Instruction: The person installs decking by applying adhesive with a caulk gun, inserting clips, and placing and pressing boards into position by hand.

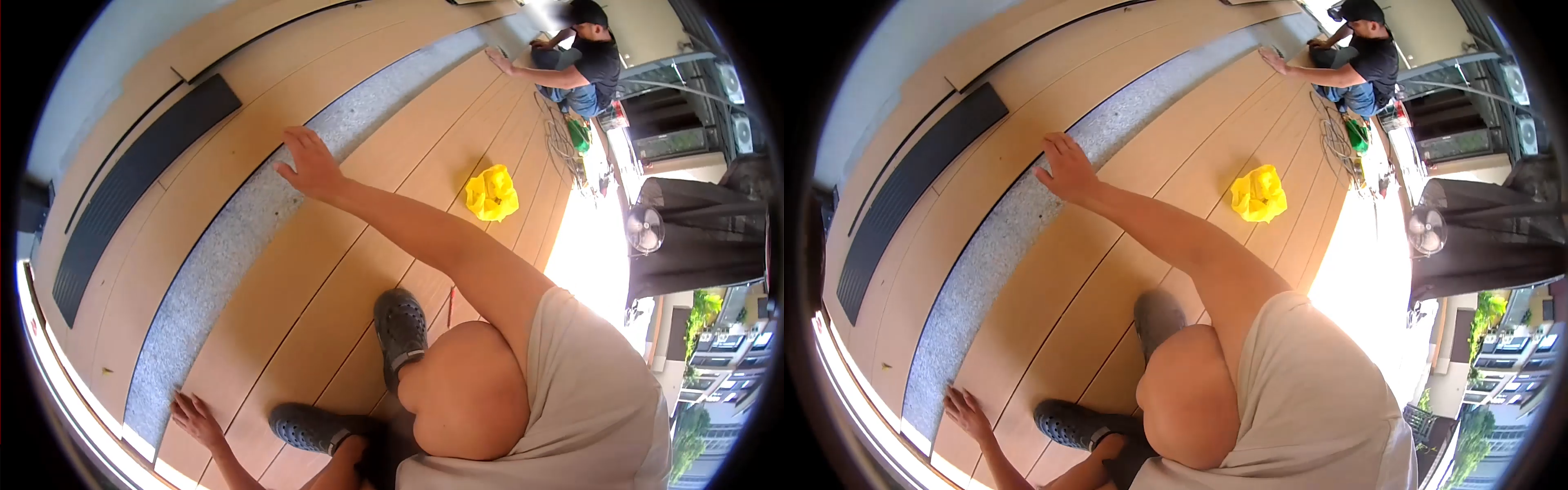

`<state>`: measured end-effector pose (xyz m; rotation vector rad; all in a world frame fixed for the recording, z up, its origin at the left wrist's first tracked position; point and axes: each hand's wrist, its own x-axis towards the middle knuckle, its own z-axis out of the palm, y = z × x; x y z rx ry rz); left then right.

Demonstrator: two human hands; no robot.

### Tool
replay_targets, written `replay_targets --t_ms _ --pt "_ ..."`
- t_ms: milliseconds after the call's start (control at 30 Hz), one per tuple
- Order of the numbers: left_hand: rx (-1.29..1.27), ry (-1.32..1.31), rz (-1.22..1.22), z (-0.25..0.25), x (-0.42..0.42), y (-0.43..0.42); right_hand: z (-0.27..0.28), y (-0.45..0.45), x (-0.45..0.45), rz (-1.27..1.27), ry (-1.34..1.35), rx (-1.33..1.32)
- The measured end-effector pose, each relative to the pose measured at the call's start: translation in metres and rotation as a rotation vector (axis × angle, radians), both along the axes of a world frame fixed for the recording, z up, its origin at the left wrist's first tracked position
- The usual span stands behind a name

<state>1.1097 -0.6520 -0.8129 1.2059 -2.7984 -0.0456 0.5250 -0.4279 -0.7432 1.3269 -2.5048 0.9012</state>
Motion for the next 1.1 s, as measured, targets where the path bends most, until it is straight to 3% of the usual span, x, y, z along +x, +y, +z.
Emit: replay_targets --t_ms 133,200,300,567,767,900,1000,1067,1100 --pt "0.069 -0.076 0.055 -0.005 0.006 -0.004 0.021 -0.011 -0.023 -0.061 0.121 -0.113" --pt "0.009 -0.129 -0.051 -0.007 0.009 -0.006 0.008 -0.002 -0.023 -0.109 0.164 -0.102" --pt "-0.078 -0.166 -0.187 -0.014 0.017 -0.009 -0.072 0.077 0.004 0.002 0.099 0.262" --pt "-0.192 -0.102 -0.231 -0.044 0.028 -0.014 -0.081 0.098 0.012 -0.018 0.029 0.409" --pt "-0.230 -0.135 -0.250 -0.027 0.014 -0.005 -0.070 0.089 0.022 -0.042 -0.042 0.265" --pt "-0.212 -0.095 -0.231 0.006 -0.007 0.007 -0.029 0.038 0.025 0.002 -0.035 0.161" --pt "-0.233 -0.128 -0.296 -0.017 0.005 0.001 -0.022 0.026 0.024 0.021 -0.110 0.096" --pt "0.012 -0.209 0.039 -0.016 0.010 0.000 -0.060 0.036 0.039 0.071 -0.020 0.166" --pt "0.064 -0.218 0.067 -0.012 0.006 0.001 -0.079 0.051 0.049 0.074 -0.030 0.163"
